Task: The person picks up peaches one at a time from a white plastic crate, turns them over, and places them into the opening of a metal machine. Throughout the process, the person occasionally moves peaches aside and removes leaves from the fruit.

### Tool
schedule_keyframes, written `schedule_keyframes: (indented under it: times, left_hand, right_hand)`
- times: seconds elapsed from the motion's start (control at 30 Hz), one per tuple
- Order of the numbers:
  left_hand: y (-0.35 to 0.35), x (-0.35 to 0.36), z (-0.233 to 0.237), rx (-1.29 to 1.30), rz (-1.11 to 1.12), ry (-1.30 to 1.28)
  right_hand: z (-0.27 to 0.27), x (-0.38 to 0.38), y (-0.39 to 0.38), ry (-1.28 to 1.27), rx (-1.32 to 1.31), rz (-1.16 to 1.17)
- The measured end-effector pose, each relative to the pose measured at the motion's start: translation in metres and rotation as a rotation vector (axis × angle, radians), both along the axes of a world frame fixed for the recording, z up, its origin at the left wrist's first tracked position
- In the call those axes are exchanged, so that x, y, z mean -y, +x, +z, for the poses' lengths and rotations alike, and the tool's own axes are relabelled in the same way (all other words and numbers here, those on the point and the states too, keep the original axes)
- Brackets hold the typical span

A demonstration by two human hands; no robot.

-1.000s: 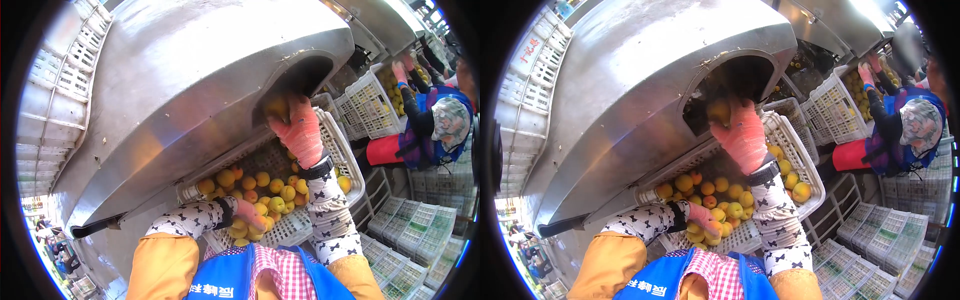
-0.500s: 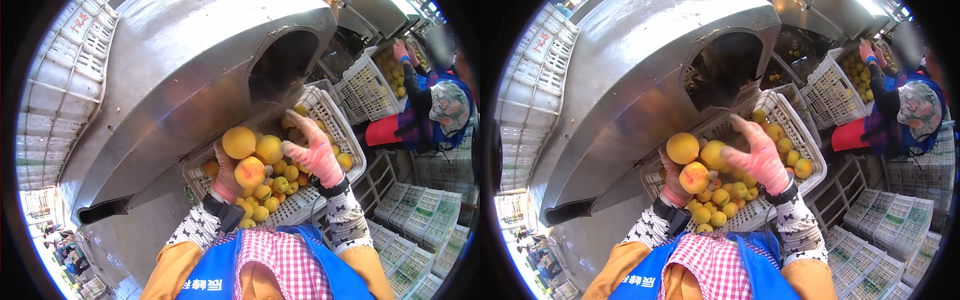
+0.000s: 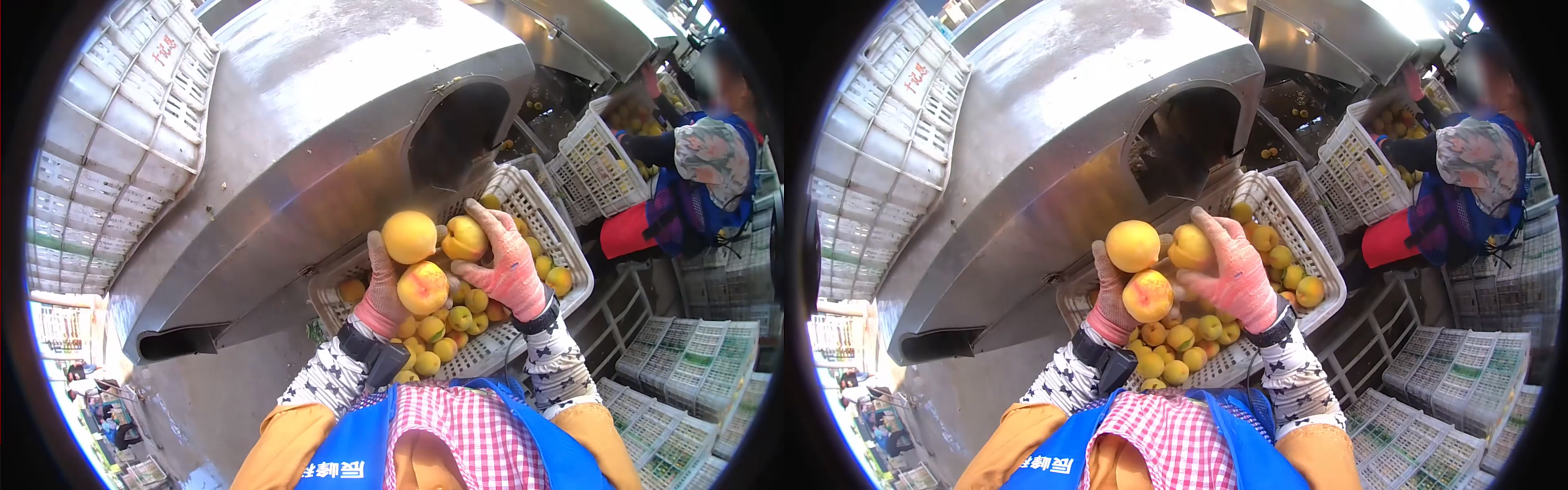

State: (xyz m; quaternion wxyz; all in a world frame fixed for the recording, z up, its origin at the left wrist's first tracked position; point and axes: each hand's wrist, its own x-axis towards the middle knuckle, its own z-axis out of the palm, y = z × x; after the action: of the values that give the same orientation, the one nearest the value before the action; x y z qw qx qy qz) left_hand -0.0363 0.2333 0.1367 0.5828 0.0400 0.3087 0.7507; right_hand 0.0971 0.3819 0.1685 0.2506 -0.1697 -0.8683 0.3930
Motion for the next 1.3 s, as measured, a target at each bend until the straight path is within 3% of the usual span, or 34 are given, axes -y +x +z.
schedule_keyframes:
  times: [0.1,0.17,0.23,0.3,0.33,0.4,0.43,0.5,0.57,0.6,0.63,0.67,0.73,0.8,0.9,0.93,0.97,1.03,1.2,1.23,1.27,1.3]
  left_hand:
    - [-0.012,0.001,-0.015,0.123,-0.125,0.213]
    - [-0.013,-0.002,-0.012,-0.044,0.0,0.014]
    - [-0.013,0.002,-0.018,-0.032,-0.014,0.013]
    - [-0.016,0.006,-0.029,0.028,-0.05,-0.014]
    - [-0.013,0.006,-0.03,0.041,-0.045,-0.031]
    - [-0.012,0.001,-0.026,-0.035,0.014,-0.144]
    - [-0.014,0.003,-0.025,-0.051,-0.034,-0.141]
    - [-0.021,0.004,-0.036,-0.051,-0.079,-0.072]
    - [-0.024,0.004,-0.034,-0.045,-0.107,-0.003]
    - [-0.024,0.003,-0.02,-0.35,-0.08,-0.098]
    - [-0.025,0.0,-0.006,-0.654,-0.054,-0.199]
    - [-0.024,-0.002,0.006,-0.652,-0.05,-0.201]
    - [-0.022,-0.013,0.023,-0.726,-0.064,-0.018]
    - [-0.028,-0.019,0.024,-0.72,-0.182,0.022]
    - [-0.033,-0.025,0.014,-0.733,-0.175,-0.006]
    - [-0.035,-0.023,0.002,-0.568,-0.152,-0.095]
    - [-0.034,-0.022,-0.003,-0.4,-0.132,-0.181]
    - [-0.022,-0.023,-0.009,-0.377,-0.074,-0.216]
    - [-0.009,0.003,-0.022,-0.301,0.043,-0.242]
    - [-0.017,0.01,-0.042,-0.052,-0.027,-0.245]
    - [-0.018,0.009,-0.057,-0.047,-0.028,-0.247]
    - [-0.018,0.01,-0.072,-0.259,0.015,-0.223]
  right_hand:
    - [-0.009,-0.021,-0.027,0.065,-0.127,-0.106]
    - [-0.024,-0.037,-0.058,-0.008,-0.15,-0.249]
    - [-0.047,-0.051,-0.088,-0.011,-0.143,-0.297]
    - [-0.07,-0.057,-0.117,0.305,0.004,-0.372]
    - [-0.064,-0.058,-0.13,0.29,0.019,-0.365]
    - [-0.034,-0.062,-0.153,0.577,0.492,-0.211]
    - [-0.026,-0.064,-0.151,0.58,0.484,-0.207]
    - [-0.013,-0.073,-0.125,-0.001,-0.193,-0.126]
    - [0.023,-0.047,-0.08,0.052,-0.222,-0.12]
    - [0.027,-0.042,-0.06,0.011,-0.121,0.012]
    - [0.022,-0.037,-0.048,-0.155,-0.056,0.131]
    - [0.015,-0.031,-0.037,-0.322,0.012,0.238]
    - [0.002,-0.017,-0.026,-0.958,-0.005,0.358]
    - [-0.001,-0.017,-0.021,-1.02,-0.023,0.327]
    - [0.002,-0.021,-0.026,-0.418,-0.08,0.065]
    - [0.004,-0.021,-0.035,-0.056,-0.087,-0.117]
    - [-0.001,-0.027,-0.048,0.122,-0.058,-0.252]
    - [-0.017,-0.042,-0.074,0.384,0.038,-0.418]
    - [-0.043,-0.039,-0.087,0.344,0.017,-0.28]
    - [-0.044,-0.034,-0.089,0.266,0.026,-0.34]
    - [-0.04,-0.029,-0.093,0.192,0.029,-0.403]
    - [-0.035,-0.025,-0.105,0.2,0.072,-0.456]
